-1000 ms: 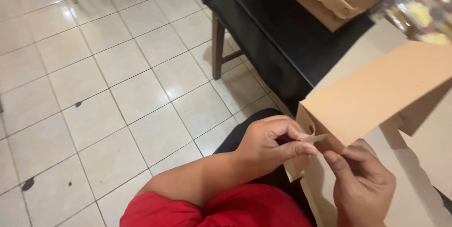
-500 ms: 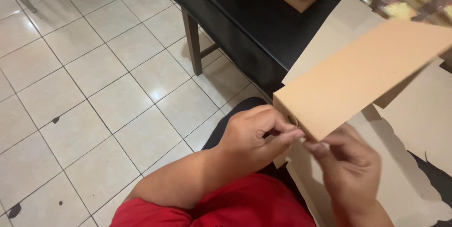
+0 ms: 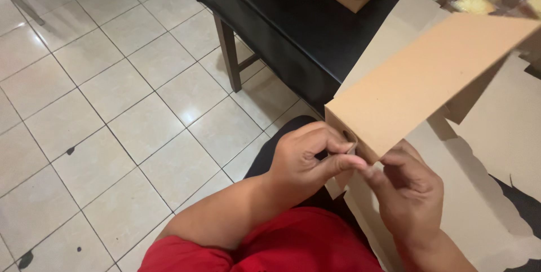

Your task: The person assembles flat cardboard sheets into rectangular boxes by folding the flaps and tucking the tabs into slots. They handle the cardboard by hand, folding the sides and securing the structure without using any tools.

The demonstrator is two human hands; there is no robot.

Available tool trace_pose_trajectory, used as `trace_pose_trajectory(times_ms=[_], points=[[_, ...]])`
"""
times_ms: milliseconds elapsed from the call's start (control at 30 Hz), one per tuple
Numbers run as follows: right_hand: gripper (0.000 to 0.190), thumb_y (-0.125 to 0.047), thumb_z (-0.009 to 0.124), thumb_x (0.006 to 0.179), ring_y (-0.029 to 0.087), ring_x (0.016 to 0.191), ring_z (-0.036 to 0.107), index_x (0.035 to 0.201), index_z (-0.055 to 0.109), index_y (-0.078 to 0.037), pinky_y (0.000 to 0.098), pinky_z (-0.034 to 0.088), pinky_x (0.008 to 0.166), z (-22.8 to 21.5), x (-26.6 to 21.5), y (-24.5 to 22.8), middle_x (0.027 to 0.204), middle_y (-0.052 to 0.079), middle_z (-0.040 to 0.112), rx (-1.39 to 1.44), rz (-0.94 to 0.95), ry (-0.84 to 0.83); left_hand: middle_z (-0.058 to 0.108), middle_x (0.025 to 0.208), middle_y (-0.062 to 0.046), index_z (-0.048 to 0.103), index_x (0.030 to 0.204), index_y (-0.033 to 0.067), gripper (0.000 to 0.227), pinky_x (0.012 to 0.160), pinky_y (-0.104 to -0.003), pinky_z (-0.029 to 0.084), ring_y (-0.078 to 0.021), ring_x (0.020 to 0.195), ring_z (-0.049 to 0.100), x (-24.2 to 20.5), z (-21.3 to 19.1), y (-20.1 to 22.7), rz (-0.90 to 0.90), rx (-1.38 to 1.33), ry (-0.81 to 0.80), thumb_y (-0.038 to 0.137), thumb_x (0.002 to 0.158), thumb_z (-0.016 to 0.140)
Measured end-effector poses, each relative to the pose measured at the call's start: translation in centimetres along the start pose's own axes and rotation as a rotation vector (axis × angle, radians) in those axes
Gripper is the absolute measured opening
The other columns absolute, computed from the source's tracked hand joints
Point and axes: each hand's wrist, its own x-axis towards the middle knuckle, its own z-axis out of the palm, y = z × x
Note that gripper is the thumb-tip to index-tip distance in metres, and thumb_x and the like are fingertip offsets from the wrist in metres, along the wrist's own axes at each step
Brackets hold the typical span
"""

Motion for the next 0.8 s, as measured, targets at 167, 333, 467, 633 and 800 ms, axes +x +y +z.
trace_pose_trajectory(times_ms=[167,333,467,633,800], points=[[0.023,-0.017,0.069,0.095,0.016,0.103,0.067,0.115,0.065,-0.005,0.03,0.057,0.088,0.0,1.4,0.6,0.115,0.009,0.069,0.468,0.116,0.104,0.072,0.091,-0.007,0.068,0.093,0.0034,0.025,0.068,-0.024,0.055,-0.0139,0.077,0.07,0.1,-0.4,0.4,0.033,0.049,-0.005,0.024,0.092,0.083],[0.02,-0.007,0.07,0.102,0.018,0.095,0.067,0.114,0.065,0.007,0.0292,0.054,0.081,-1.5,2.3,2.4,0.106,0.015,0.071,0.344,0.145,-0.087,0.072,0.091,-0.007,0.07,0.096,0.0039,0.026,0.068,-0.025,0.055,-0.0155,0.08,0.07,-0.2,-0.1,0.0,0.016,0.025,-0.042,0.027,0.092,0.083],[0.029,-0.007,0.065,0.099,0.016,0.09,0.068,0.123,0.063,0.009,0.0271,0.052,0.074,-1.9,2.4,4.4,0.108,0.013,0.072,0.23,0.215,-0.092,0.064,0.112,-0.008,0.065,0.116,0.0101,0.052,0.088,-0.031,0.055,-0.0194,0.102,0.064,-1.0,0.0,-1.1,0.139,0.225,0.135,0.046,0.084,0.084],[0.043,-0.008,0.064,0.097,0.023,0.104,0.071,0.136,0.053,0.006,0.0342,0.056,0.084,-1.9,4.0,7.8,0.118,0.016,0.069,0.454,0.398,-0.198,0.033,0.159,-0.015,0.055,0.143,0.0224,0.06,0.121,-0.041,0.038,-0.0262,0.144,0.037,-1.2,0.4,-4.4,0.085,0.241,0.127,0.054,0.096,0.075],[0.054,-0.013,0.065,0.098,0.03,0.117,0.068,0.146,0.05,0.009,0.0401,0.054,0.088,-3.7,6.0,12.5,0.133,0.022,0.066,0.09,0.187,-0.429,0.026,0.162,-0.013,0.058,0.142,0.0293,0.05,0.131,-0.043,0.028,-0.0283,0.157,0.019,-1.5,1.1,-6.6,0.041,-0.033,0.0,0.059,0.102,0.061]])
